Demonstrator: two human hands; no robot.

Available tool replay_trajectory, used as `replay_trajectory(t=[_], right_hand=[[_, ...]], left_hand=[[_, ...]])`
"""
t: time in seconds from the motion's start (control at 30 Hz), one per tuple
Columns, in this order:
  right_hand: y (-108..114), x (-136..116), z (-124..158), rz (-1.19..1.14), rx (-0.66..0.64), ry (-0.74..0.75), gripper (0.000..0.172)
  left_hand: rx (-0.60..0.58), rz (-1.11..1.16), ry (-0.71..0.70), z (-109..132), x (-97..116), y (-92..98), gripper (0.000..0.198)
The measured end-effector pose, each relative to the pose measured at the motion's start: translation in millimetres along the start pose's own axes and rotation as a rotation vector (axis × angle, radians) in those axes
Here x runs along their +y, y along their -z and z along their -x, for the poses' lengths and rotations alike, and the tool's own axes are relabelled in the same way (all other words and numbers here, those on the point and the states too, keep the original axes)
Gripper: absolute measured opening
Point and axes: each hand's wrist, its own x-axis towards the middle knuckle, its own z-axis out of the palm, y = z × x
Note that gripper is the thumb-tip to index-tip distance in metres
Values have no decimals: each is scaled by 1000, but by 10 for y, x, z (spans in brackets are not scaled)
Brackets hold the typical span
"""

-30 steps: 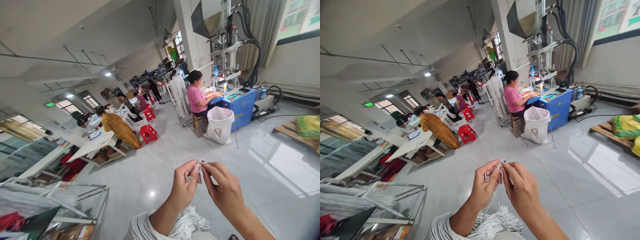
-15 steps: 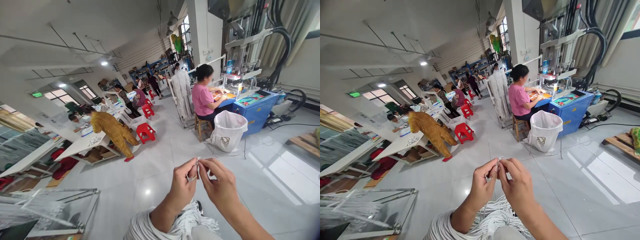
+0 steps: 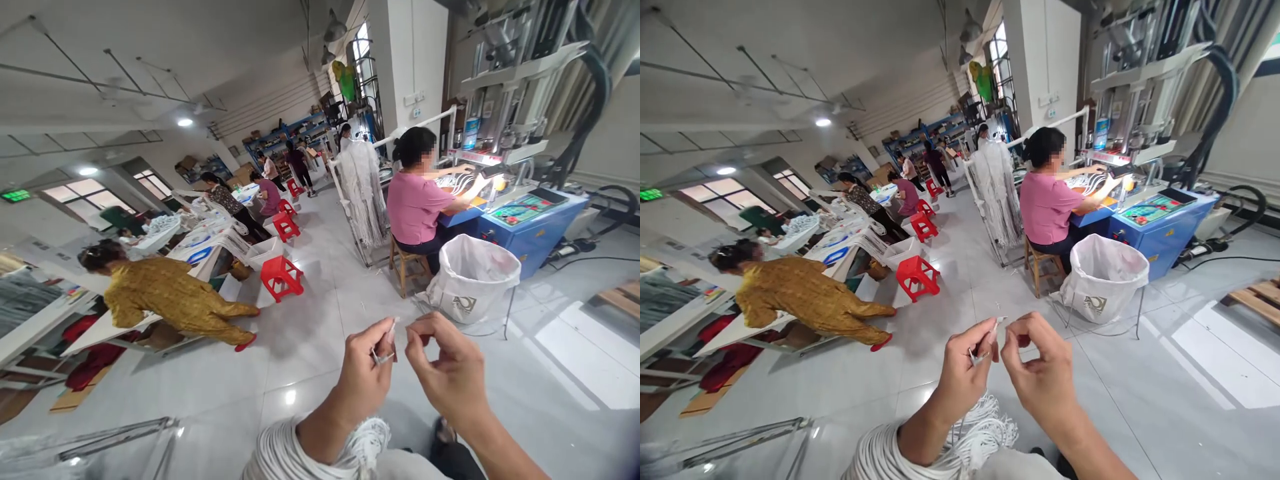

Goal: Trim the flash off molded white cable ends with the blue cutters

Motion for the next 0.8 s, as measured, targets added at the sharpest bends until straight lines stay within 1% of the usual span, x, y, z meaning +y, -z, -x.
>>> replay_trajectory(t=[0.07,0.1,0.17,0.23,0.3,0.33,0.37,0.47,0.57,0.67,0.73,0.8], right_hand=[[-58,198,-205,-60,-28,-51,17],[-103,316,-316,-66,-57,-53,17],[-230,580,-565,-34,-111,21,14],[-392,853,-850,28,-141,163,7],[-556,1102,-1166,74,-180,304,26],[-630,1212,-1330,84,-218,361,34],[-696,1314,-1494,80,-268,403,38],[-863,1587,-1955,-3,-414,474,35],[-1013,1832,-2356,-87,-516,492,29],[-1154,2042,-2716,-102,-589,475,28],[-1249,2167,-2944,-90,-640,422,26],[-1362,2287,-3162,-110,-698,327,23]], left_hand=[[38,-26,34,-220,-117,55,27],[64,-41,39,-338,-176,87,27],[114,-70,52,-595,-282,157,28],[161,-82,87,-873,-361,233,29],[209,-87,134,-1153,-414,304,30],[229,-94,157,-1288,-436,334,30],[250,-108,173,-1417,-457,360,29],[298,-167,197,-1768,-535,421,23],[325,-193,211,-2108,-647,488,23],[304,-194,225,-2475,-798,584,26],[287,-195,231,-2729,-933,662,28],[267,-175,232,-2975,-1100,756,28]])
